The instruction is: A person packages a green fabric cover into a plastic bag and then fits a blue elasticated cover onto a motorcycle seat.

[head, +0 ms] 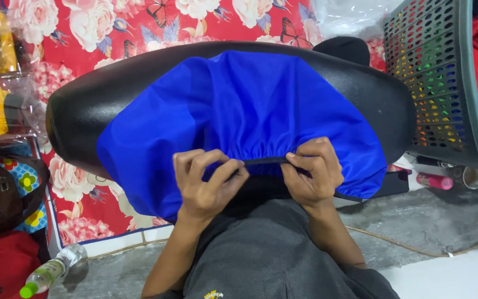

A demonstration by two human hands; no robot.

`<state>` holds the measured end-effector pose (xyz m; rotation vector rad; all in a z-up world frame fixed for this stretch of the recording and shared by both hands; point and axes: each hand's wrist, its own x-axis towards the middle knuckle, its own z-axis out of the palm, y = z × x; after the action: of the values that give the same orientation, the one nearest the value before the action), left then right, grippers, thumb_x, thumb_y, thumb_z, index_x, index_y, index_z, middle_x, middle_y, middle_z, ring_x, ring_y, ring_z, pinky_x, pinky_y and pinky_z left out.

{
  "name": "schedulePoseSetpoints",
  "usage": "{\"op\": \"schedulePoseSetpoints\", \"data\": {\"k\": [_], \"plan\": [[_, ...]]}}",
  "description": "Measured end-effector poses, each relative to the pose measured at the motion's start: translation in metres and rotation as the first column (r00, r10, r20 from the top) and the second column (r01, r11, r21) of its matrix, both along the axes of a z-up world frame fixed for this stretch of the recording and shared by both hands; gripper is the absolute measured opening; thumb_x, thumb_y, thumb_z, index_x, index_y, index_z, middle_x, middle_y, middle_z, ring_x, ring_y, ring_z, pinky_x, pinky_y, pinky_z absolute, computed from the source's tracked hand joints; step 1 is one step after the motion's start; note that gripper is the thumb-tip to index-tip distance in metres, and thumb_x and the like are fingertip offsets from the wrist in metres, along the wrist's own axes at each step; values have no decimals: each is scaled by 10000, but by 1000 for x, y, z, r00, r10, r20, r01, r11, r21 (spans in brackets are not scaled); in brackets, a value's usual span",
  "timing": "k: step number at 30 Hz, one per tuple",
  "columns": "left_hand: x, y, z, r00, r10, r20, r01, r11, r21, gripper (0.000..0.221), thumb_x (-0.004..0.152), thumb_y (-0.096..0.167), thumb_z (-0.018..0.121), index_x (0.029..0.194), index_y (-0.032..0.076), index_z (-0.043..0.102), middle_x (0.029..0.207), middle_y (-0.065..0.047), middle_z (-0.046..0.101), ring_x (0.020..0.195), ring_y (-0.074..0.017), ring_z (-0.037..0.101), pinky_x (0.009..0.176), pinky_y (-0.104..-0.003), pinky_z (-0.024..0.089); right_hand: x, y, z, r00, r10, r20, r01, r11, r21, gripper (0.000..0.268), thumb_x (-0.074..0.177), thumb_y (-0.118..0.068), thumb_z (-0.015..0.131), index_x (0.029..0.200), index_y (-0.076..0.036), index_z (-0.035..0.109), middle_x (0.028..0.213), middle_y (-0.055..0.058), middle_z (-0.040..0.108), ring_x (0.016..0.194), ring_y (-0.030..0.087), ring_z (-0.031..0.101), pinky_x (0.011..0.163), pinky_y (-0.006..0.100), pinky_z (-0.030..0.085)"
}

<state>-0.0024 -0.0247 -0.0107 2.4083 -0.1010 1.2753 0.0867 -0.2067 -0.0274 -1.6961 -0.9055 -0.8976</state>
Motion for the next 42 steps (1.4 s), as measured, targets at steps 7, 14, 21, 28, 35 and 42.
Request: {"op": "schedulePoseSetpoints", "data": {"k": [7,14,21,28,35,42], "plan": [[-2,29,0,987,-20,161,24,999,-25,144,775,42,915,766,162,835,751,-54,729,623,-230,625,617,-368,548,7,-5,11,997,27,75,-21,997,-73,136,872,32,783,743,-11,779,725,116,654,584,258,573,582,367,480],[-5,54,-8,980,53,193,-54,999,-1,188,743,-109,884,754,68,819,741,-98,714,615,-267,649,617,-405,566,9,-22,26,990,58,131,-31,980,-195,70,906,-36,795,867,-78,836,860,116,761,736,268,637,709,365,505],[-6,50,10,992,-67,111,83,986,-148,191,786,-186,803,806,3,784,809,-130,769,669,-273,691,687,-375,607,11,-28,25,998,41,51,-36,994,-105,48,879,-7,816,875,-38,853,806,126,754,705,263,629,709,380,539],[1,42,51,890,-392,-233,240,836,-493,147,876,-58,774,998,18,804,880,-106,788,758,-330,740,714,-405,590,12,-41,26,907,147,-395,-191,979,-74,80,945,-33,745,942,32,791,753,114,674,646,277,595,727,406,509],[-1,67,12,728,-618,-296,140,557,-819,235,1057,101,580,865,21,691,784,-103,607,748,-226,552,736,-386,497,23,-61,5,494,271,-826,-296,946,134,260,1043,-95,582,792,-46,629,719,20,424,713,129,372,699,303,360],[-1,70,-3,740,-648,-182,118,392,-912,194,1040,83,615,887,16,713,804,-67,590,798,-135,507,764,-304,464,27,-61,-4,362,392,-846,-226,917,329,241,1020,-59,571,781,-37,592,754,13,402,736,93,352,658,237,310]]}}
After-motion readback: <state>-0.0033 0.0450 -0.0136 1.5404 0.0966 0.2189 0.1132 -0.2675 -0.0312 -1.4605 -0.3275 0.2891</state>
